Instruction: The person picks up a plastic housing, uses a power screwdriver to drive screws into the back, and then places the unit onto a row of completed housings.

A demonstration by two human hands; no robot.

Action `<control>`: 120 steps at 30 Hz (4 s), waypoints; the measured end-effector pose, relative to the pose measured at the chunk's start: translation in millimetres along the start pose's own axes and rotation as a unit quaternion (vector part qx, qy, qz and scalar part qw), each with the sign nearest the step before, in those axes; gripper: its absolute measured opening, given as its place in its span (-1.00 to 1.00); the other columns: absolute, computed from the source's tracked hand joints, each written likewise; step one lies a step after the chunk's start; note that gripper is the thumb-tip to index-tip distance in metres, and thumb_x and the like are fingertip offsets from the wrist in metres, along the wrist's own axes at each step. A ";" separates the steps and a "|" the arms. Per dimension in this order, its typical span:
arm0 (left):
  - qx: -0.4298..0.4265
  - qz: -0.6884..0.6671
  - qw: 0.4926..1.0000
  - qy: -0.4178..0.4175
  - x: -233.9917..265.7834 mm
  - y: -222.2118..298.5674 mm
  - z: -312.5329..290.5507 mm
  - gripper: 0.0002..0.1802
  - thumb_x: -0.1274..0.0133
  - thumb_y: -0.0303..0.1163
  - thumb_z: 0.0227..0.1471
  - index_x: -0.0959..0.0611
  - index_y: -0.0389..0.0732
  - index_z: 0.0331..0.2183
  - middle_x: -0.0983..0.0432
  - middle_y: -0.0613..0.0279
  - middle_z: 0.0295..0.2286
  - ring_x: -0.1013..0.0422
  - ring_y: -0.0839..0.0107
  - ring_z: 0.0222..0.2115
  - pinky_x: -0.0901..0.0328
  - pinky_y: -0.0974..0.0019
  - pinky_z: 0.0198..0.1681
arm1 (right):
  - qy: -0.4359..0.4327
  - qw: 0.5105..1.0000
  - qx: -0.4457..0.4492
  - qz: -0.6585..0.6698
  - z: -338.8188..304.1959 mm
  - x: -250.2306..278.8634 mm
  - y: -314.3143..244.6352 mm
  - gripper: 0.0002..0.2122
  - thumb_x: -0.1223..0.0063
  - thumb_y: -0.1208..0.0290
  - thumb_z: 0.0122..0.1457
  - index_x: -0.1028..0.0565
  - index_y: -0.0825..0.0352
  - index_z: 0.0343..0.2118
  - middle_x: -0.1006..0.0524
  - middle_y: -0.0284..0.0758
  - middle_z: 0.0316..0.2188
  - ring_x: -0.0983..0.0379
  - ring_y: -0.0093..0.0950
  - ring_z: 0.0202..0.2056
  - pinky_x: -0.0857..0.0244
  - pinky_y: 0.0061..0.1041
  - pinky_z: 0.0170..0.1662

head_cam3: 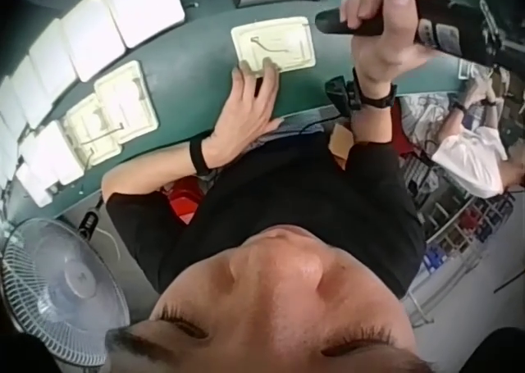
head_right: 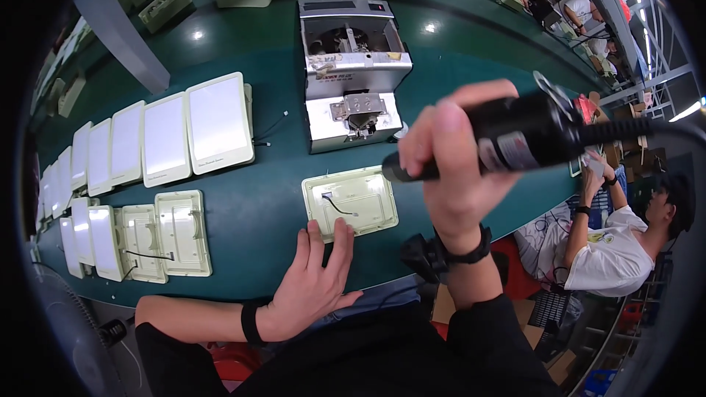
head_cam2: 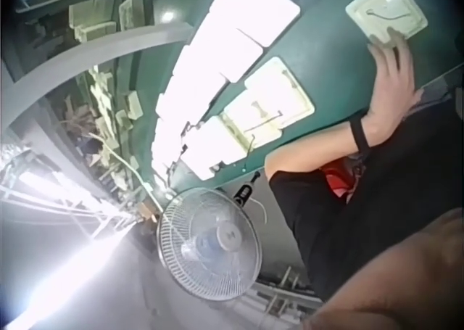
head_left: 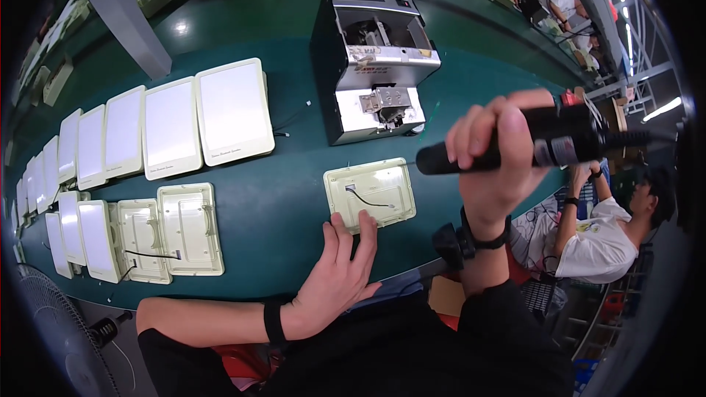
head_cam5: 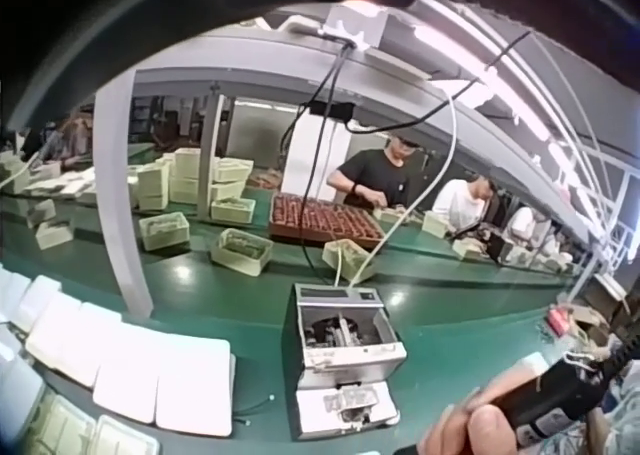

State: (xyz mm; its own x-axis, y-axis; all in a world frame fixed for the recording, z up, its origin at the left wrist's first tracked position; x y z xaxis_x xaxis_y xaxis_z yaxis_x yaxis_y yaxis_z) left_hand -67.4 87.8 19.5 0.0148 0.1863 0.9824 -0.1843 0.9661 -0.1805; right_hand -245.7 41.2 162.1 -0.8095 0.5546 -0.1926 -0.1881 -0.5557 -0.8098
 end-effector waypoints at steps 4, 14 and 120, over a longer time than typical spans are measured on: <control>0.005 -0.004 1.000 -0.006 -3.9 -1.2 0.5 0.10 0.03 0.45 0.07 -0.50 -0.42 0.20 -0.28 -0.26 0.20 -0.39 -0.30 0.04 -0.28 -0.15 0.19 | -0.035 0.998 0.013 -0.044 -14.7 19.7 -8.1 -0.87 0.01 0.40 0.35 -0.32 0.32 -0.21 -0.30 -0.36 -0.65 -0.19 -0.55 -0.71 -0.21 -0.45 -0.61; 0.001 0.005 1.000 -0.011 -0.8 2.0 0.7 0.06 0.11 0.43 0.15 -0.48 -0.40 0.23 -0.29 -0.23 0.19 -0.40 -0.24 0.02 -0.29 -0.10 0.17 | -0.096 0.991 0.087 0.045 14.3 -13.8 -26.8 -0.85 0.05 0.35 0.36 -0.33 0.32 -0.19 -0.32 -0.35 -0.61 -0.19 -0.54 -0.71 -0.18 -0.46 -0.60; 0.374 -0.854 0.310 0.184 -11.2 -74.0 -88.7 -0.54 -0.04 -0.30 0.39 -0.50 -0.40 0.16 -0.61 0.12 -0.04 -0.55 0.42 -0.05 -0.42 0.29 0.09 | 0.005 0.989 -0.061 0.135 -7.0 30.2 67.9 -0.88 -0.11 0.48 0.32 -0.38 0.32 -0.22 -0.42 -0.32 -0.56 -0.38 -0.49 -0.57 -0.37 -0.41 -0.41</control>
State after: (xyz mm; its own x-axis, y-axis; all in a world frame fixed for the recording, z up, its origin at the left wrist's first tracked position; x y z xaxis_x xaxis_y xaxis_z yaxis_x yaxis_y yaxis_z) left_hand 33.2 30.1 17.6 0.8049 -0.3438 -0.4837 0.2263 -0.5757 0.7857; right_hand -279.0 24.5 97.5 -0.8159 0.4022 -0.4152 0.1029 -0.6057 -0.7890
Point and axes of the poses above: each hand's wrist, its own z-axis towards the middle knuckle, its own x-axis out of the back of the hand, y = z × x, the point moved 8 cm from there along z, towards the middle knuckle
